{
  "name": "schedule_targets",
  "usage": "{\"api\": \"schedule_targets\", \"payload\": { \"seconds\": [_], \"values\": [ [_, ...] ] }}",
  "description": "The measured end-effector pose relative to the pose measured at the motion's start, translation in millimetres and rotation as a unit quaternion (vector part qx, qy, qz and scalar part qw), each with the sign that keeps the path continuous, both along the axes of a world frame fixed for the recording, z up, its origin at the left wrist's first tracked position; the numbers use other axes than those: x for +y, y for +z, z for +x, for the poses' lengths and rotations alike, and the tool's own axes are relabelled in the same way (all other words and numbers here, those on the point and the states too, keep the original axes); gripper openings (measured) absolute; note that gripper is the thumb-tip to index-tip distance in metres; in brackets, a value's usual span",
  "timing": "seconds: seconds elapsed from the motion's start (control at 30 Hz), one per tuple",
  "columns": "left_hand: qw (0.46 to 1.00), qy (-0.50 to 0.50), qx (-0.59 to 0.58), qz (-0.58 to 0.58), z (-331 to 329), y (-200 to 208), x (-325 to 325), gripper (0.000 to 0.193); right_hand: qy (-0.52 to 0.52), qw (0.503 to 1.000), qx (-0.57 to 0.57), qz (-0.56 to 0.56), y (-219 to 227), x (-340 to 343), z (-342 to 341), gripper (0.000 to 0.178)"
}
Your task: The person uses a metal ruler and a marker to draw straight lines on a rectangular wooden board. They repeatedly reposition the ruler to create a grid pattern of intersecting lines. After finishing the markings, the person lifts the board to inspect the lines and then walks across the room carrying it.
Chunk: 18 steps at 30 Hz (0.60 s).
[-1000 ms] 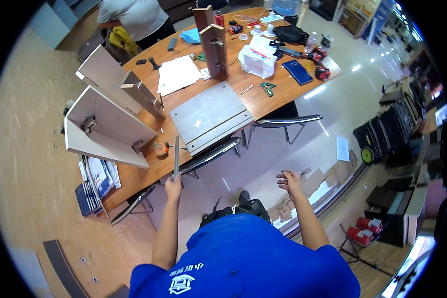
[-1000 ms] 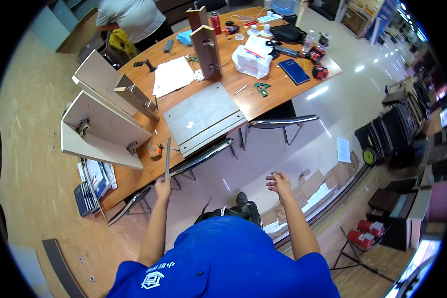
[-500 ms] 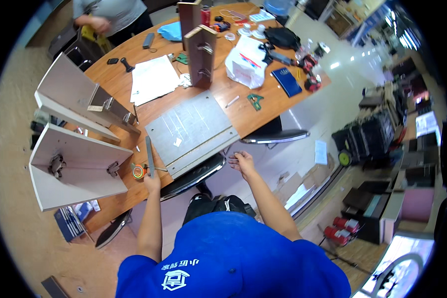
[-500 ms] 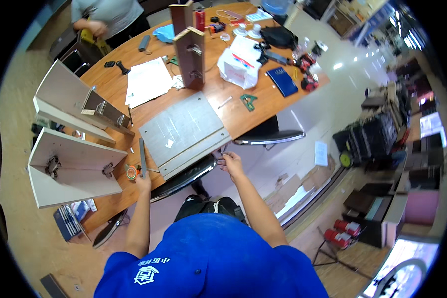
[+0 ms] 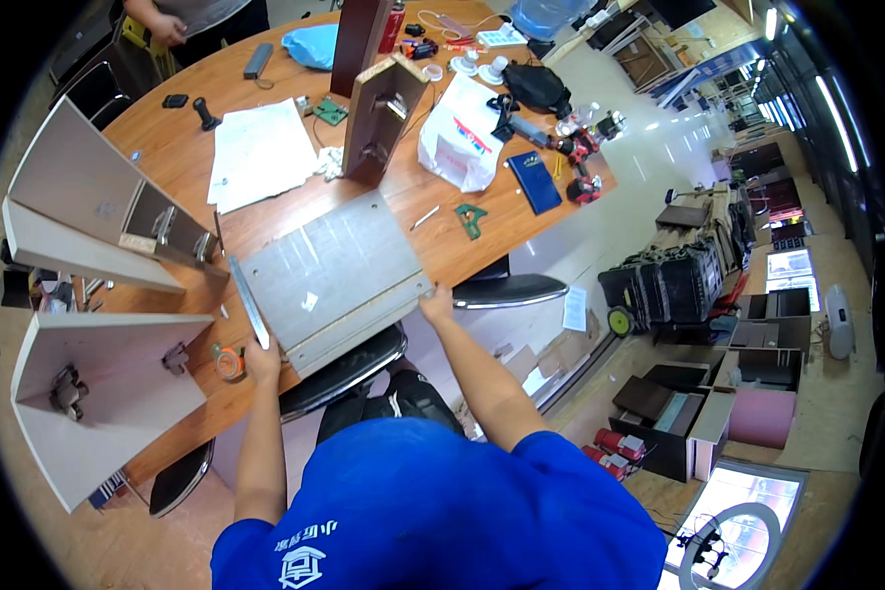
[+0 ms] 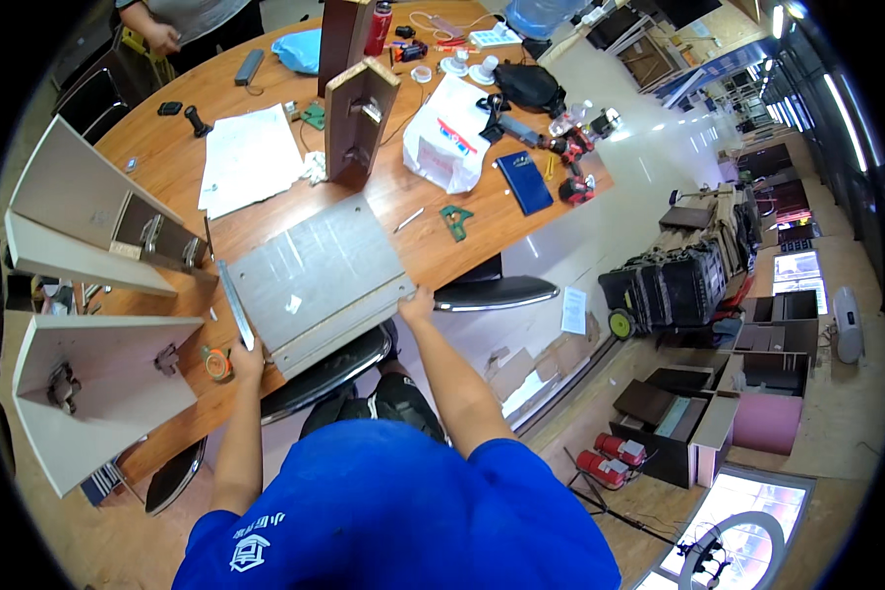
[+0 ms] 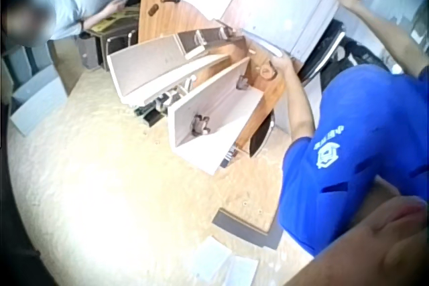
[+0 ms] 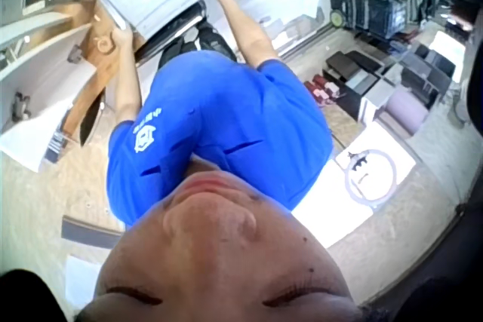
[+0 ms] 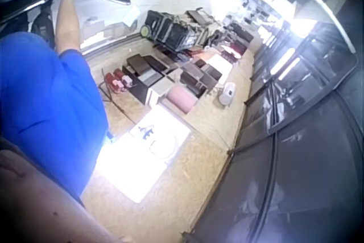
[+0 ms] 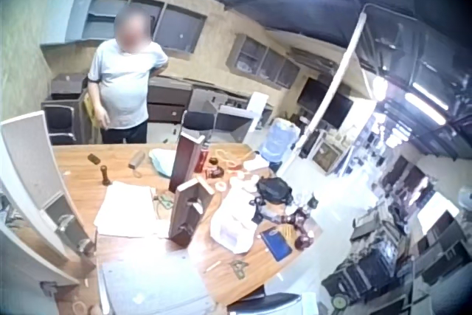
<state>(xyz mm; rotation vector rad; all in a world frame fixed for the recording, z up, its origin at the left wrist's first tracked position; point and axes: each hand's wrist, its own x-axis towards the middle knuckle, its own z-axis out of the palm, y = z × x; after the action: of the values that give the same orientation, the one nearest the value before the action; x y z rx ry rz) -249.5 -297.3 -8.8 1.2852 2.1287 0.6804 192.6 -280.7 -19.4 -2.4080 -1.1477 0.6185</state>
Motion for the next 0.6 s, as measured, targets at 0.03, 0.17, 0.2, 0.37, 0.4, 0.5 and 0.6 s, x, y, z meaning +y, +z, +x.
{"api": "schedule_targets", "payload": {
  "seconds": [0.03,0.17,0.2,0.37,0.4,0.5,0.6],
  "values": [
    [1.0,0.015,0.004,-0.013,-7.0,-4.2,8.0,0.042,0.007,1.0,0.018,-0.02,3.2,9.5,-10.3,0.061],
    [0.999,0.019,-0.027,-0.043,7.0,8.4,17.9,0.042,0.026,0.995,0.028,-0.089,8.5,22.2,-3.8,0.062],
    [0.997,0.025,-0.051,-0.058,8.8,16.3,18.4,0.043,0.027,0.994,0.043,-0.101,13.1,20.3,-0.4,0.06],
    [0.996,0.039,0.019,-0.072,6.2,5.9,28.3,0.037,-0.002,0.996,0.065,-0.068,17.5,28.1,14.6,0.053],
    [0.995,0.05,-0.018,-0.088,15.5,7.9,25.4,0.036,-0.008,0.993,0.071,-0.089,19.1,24.5,22.8,0.053],
    [0.981,0.093,-0.117,-0.125,33.3,7.7,24.6,0.033,0.004,0.987,0.082,-0.141,22.6,26.6,42.6,0.054],
    [0.968,0.15,-0.17,-0.109,4.7,-24.9,28.5,0.023,0.088,0.979,0.09,-0.159,22.0,55.7,33.3,0.053]
  ]
}}
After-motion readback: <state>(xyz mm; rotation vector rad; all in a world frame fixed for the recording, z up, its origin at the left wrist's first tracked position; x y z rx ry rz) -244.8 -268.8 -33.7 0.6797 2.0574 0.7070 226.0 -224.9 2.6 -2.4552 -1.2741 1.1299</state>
